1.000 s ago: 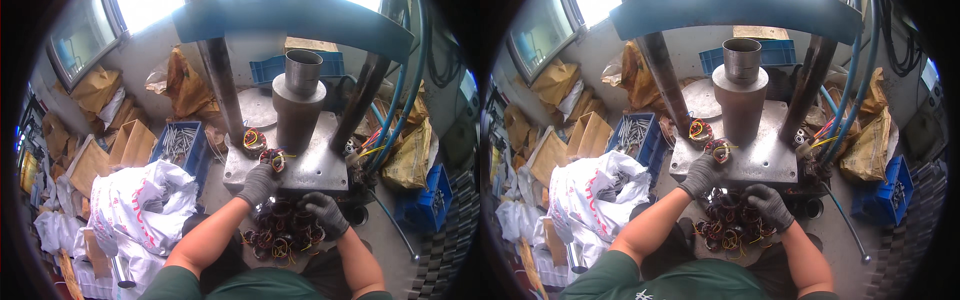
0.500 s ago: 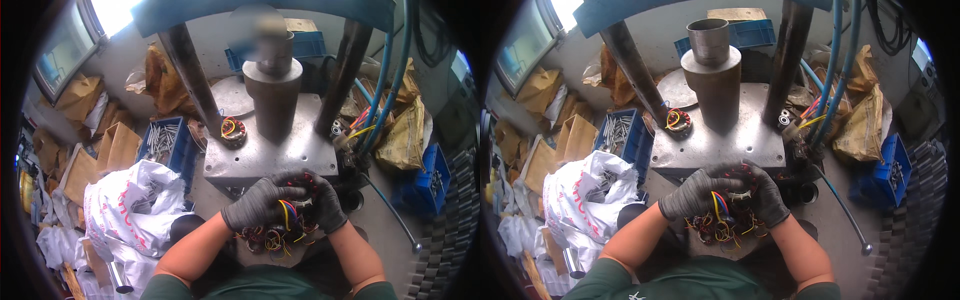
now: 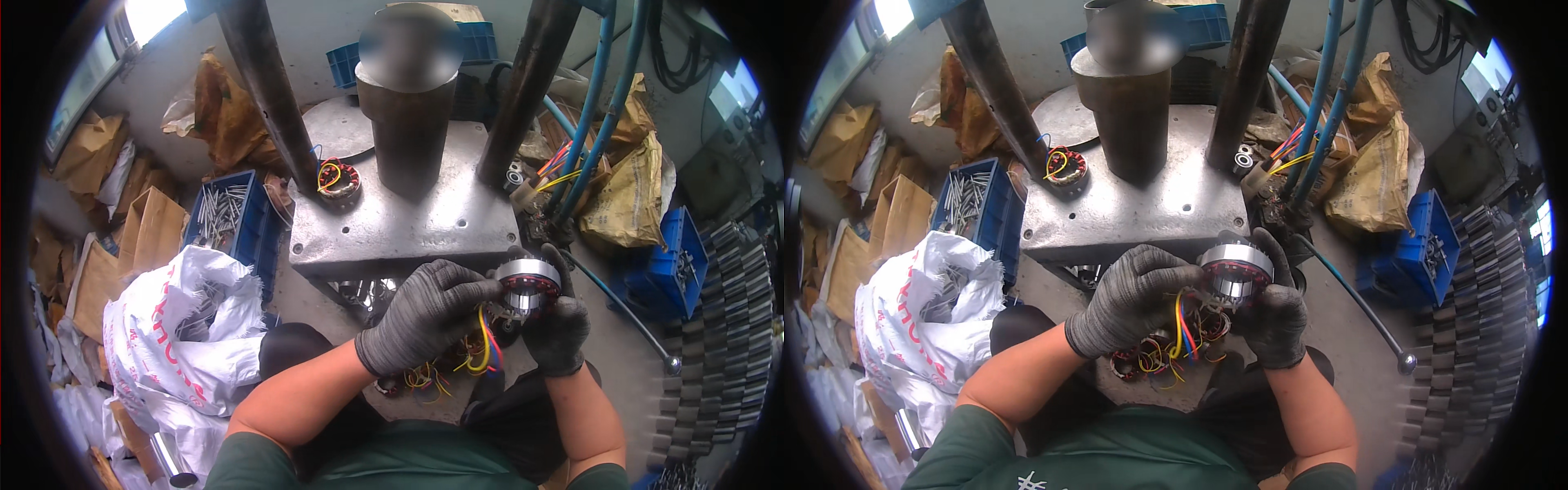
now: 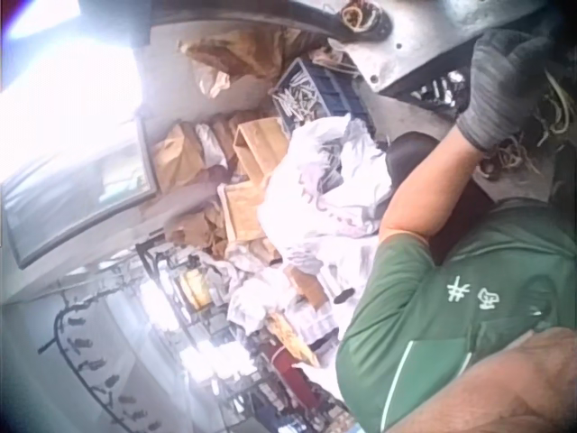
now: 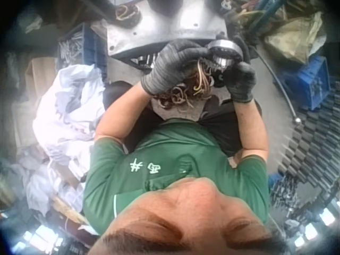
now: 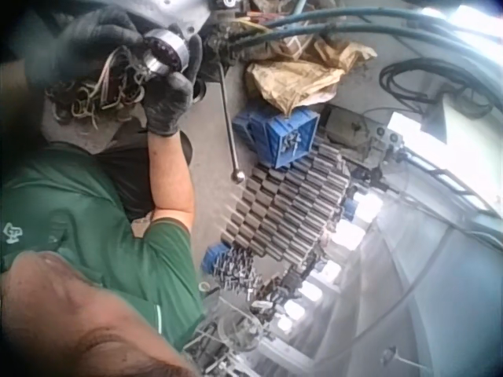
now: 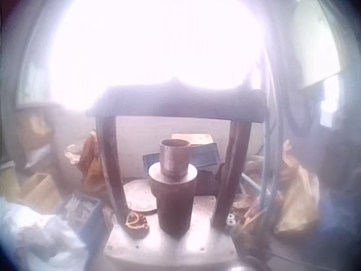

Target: Using a hydraulic press to assemble motor components.

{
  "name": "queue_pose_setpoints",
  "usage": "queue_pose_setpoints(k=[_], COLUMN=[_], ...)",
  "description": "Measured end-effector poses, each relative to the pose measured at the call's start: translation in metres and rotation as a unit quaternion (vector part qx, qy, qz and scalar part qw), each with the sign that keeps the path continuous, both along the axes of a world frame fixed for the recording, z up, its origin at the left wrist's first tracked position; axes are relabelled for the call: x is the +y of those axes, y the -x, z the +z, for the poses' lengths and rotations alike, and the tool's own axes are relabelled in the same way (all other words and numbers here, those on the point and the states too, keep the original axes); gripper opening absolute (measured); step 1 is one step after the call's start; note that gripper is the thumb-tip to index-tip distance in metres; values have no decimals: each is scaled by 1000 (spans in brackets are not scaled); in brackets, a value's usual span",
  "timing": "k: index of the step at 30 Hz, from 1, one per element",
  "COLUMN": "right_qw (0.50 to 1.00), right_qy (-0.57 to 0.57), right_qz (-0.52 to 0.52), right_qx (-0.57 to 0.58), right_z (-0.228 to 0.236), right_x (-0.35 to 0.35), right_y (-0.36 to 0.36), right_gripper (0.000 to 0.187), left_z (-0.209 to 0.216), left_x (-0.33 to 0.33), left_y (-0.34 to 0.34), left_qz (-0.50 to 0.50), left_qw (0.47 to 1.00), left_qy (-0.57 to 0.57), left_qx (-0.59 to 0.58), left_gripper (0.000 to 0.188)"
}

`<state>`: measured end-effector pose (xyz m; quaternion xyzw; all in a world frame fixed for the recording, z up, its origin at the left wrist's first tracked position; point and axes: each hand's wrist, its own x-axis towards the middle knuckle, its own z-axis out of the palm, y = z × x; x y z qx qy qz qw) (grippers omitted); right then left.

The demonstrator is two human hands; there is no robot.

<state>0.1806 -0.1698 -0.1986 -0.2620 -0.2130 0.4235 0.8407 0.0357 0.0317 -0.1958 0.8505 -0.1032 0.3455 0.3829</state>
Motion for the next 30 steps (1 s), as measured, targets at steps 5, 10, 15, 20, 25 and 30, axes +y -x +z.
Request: queue_pose_setpoints(k=[5,10,15,20,25,30], right_qw=[995,994,989,983,984,980], right_qy=[-42,65,148,178,169,170], right_qz=[45,82,10,-11,-20,-50], right_qx=[78,39,7,-46,-51,-94], right_z=[-1,-4,-11,-14,-8,-5], right_x=[0,4,12,22,26,24], right_y=[0,2,3,6,15,22], right_gripper=[78,75,67,68,76,78], left_z=[-2,-3,2,2,-9,-22], left_x=[-15,-14,-3,-8,-2,0], left_y=[-2,-6,-12,-15,-17,-21], left_qz=[-3,41,38,-45,50,-33], left_qw=[996,993,997,967,982,952], left_qy=[60,-27,-63,219,118,243], left_qx=[-64,-110,-19,122,136,181], left_gripper=[61,52,47,55,70,68])
